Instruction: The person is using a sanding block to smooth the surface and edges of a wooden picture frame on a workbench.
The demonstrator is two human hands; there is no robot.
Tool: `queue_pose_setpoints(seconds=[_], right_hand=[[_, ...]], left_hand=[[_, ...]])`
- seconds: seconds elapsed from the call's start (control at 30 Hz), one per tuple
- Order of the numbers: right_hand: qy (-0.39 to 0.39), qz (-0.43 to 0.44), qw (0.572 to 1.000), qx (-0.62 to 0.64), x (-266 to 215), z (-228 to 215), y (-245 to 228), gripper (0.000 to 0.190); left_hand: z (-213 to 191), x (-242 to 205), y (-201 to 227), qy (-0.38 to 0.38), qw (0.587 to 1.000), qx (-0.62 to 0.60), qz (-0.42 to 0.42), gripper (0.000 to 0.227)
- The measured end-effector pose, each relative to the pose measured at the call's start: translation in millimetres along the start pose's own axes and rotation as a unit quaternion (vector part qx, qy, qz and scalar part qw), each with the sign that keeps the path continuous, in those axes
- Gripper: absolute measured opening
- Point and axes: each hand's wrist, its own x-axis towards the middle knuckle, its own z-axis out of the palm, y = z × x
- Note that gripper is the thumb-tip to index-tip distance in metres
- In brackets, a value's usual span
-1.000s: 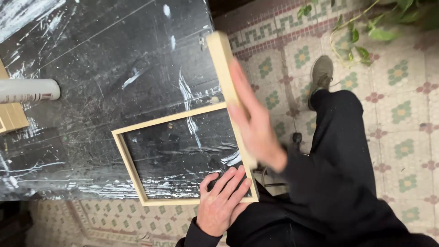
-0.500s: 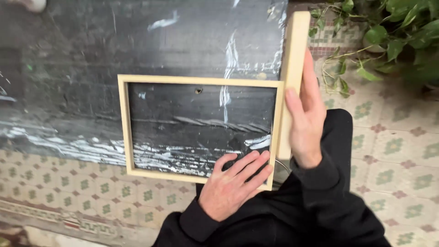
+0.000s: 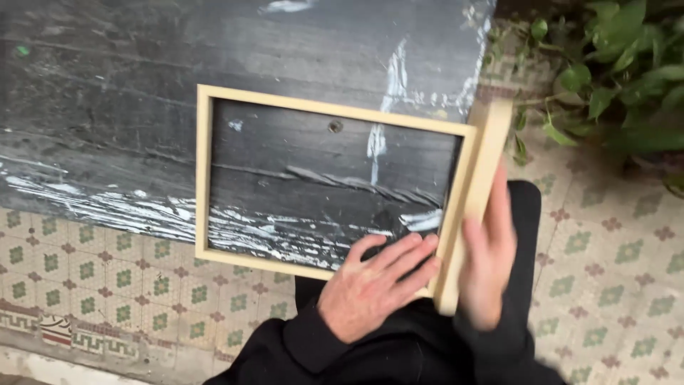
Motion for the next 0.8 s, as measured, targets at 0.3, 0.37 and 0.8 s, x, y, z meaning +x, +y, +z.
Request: queue_pose_setpoints(seconds=[0.3, 0.37, 0.8], right_hand=[[0.002, -0.027, 1.0, -0.001, 53.7, -2.1, -0.5, 0.066], [-0.011, -0.041, 0.999, -0.002, 19.5, -3.9, 10.1, 0.063], [-0.013, -0.022, 0.999, 0.029, -6.9, -1.2, 9.1, 0.066]], left_hand=[[0.9, -0.6, 2.9, -0.005, 1.0, -0.006, 0.007, 0.049], [3.1, -1.2, 4.2, 0.003, 1.0, 0.013, 0.0, 0.049], [5.6, -2.3, -0.9, 0.012, 0.999, 0.033, -0.001, 0.053]])
